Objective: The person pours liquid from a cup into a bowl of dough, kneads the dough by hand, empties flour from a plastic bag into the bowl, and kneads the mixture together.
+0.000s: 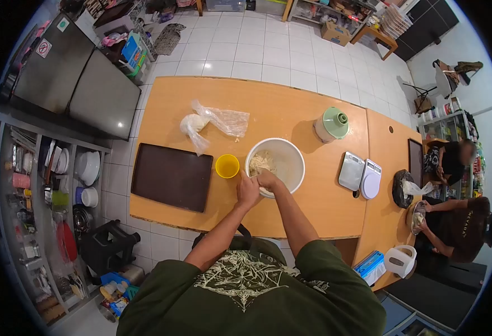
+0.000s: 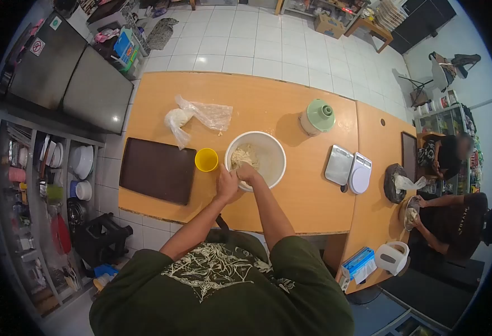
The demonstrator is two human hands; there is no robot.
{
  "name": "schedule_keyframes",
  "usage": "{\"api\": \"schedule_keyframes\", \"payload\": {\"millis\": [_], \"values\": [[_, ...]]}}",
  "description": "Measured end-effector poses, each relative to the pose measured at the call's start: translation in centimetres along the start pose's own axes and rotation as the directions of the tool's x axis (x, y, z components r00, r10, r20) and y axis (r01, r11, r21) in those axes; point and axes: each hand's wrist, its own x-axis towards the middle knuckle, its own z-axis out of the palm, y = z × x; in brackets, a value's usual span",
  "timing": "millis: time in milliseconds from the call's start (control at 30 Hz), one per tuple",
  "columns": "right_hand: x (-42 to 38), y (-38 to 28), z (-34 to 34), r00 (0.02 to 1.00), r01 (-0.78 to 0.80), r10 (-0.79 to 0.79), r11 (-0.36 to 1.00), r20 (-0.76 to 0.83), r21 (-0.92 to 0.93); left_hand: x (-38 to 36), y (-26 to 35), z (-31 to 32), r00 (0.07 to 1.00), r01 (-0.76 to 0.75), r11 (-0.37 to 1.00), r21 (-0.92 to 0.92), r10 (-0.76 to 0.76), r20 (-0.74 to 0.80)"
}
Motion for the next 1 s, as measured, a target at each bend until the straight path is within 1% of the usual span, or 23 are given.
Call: {"api": "schedule_keyframes", "payload": {"millis": [33,67,133,167,233,267,333,367,433,467,533,567,600,633,667,733,767,800,833,867,933,967,1000], "values": [[-0.1,0.5,-0.3,0.996,0.030,-0.046,0.981,0.082,0.193,0.0,0.3,-0.1,1.000,-0.006,1.000,-0.001,0.006,0.000],[-0.3,1.1,-0.5,0.996,0.033,-0.049,0.981,0.080,0.191,-0.1,0.5,-0.2,1.000,-0.011,1.000,0.006,0.011,0.008],[-1.1,2.1,-0.8,0.956,0.291,-0.292,0.950,-0.011,0.110,-0.6,0.8,-0.5,1.000,-0.009,1.000,0.016,0.009,0.016],[-1.4,2.5,-1.8,0.957,0.289,-0.290,0.951,-0.007,0.109,-0.8,1.0,-0.5,0.999,-0.037,0.999,0.008,0.037,-0.008],[-4.3,-0.5,-4.1,0.994,0.104,-0.112,0.964,0.018,0.245,-0.8,1.1,-0.9,0.998,-0.057,0.998,0.004,0.057,-0.034],[-4.5,-1.4,-5.5,0.994,0.098,-0.107,0.964,0.023,0.247,-0.7,1.1,-1.1,0.999,-0.046,0.999,0.018,0.045,0.027],[-3.7,-2.8,-8.1,0.993,-0.053,0.039,0.990,-0.110,-0.129,-0.7,0.6,-1.0,0.995,-0.036,0.999,0.035,0.033,0.093],[-1.7,-1.3,-8.0,0.993,-0.055,0.041,0.991,-0.112,-0.126,-0.5,0.3,-0.8,0.997,-0.037,0.998,0.044,0.034,0.075],[4.0,3.9,-7.7,0.922,0.061,-0.260,0.828,-0.286,-0.557,-0.2,0.4,-0.5,0.998,-0.041,0.998,0.050,0.039,0.057],[4.4,3.9,-7.1,0.923,0.060,-0.259,0.829,-0.286,-0.557,-0.2,0.4,-0.7,0.996,-0.057,0.996,0.062,0.052,0.072],[5.5,2.6,-5.3,0.830,0.191,-0.371,0.891,-0.416,-0.412,-0.1,0.6,-0.8,0.995,-0.071,0.995,0.073,0.066,0.078],[5.7,2.0,-5.4,0.831,0.196,-0.373,0.890,-0.412,-0.411,-0.3,0.6,-0.9,0.996,-0.049,0.998,0.039,0.046,0.079],[6.0,1.6,-5.9,0.932,0.133,-0.171,0.981,-0.319,-0.138,-0.4,0.7,-1.0,0.996,-0.026,1.000,0.005,0.026,0.082],[6.1,1.2,-6.2,0.986,0.011,0.011,0.991,-0.164,0.131,-0.5,0.9,-1.1,0.996,-0.024,1.000,0.006,0.023,0.083],[6.2,0.9,-6.3,0.986,0.008,0.013,0.991,-0.164,0.132,-0.6,1.1,-1.0,0.998,-0.026,1.000,0.011,0.025,0.061],[7.3,1.4,-6.3,1.000,0.019,-0.019,0.991,-0.002,0.130,-0.6,1.1,-0.8,0.999,-0.027,1.000,0.016,0.027,0.040],[7.5,1.9,-6.3,1.000,0.019,-0.019,0.992,-0.002,0.129,-0.6,1.0,-0.7,0.999,-0.030,0.999,0.013,0.030,0.025],[6.6,1.4,-6.1,0.992,0.113,-0.118,0.986,-0.036,-0.124,-0.6,0.8,-0.6,0.999,-0.032,0.999,0.011,0.032,0.010],[5.5,0.7,-5.9,0.974,0.190,-0.221,0.909,-0.043,-0.370,-0.6,0.5,-0.4,1.000,-0.030,1.000,0.010,0.030,0.009],[4.2,-0.5,-5.9,0.974,0.190,-0.221,0.909,-0.042,-0.372,-0.5,0.2,-0.1,1.000,-0.021,1.000,-0.005,0.021,0.007],[1.1,-2.9,-6.0,0.979,0.163,-0.203,0.693,0.027,-0.702,-0.4,0.3,-0.1,1.000,-0.014,1.000,-0.018,0.014,0.010],[0.2,-2.6,-5.5,0.979,0.161,-0.201,0.695,0.026,-0.701,-0.4,0.4,-0.3,0.999,0.007,1.000,-0.013,-0.006,0.038],[-0.9,-2.0,-4.8,0.961,0.185,-0.275,0.627,0.007,-0.757,-0.4,0.6,-0.6,0.998,0.026,1.000,-0.008,-0.026,0.064]]}}
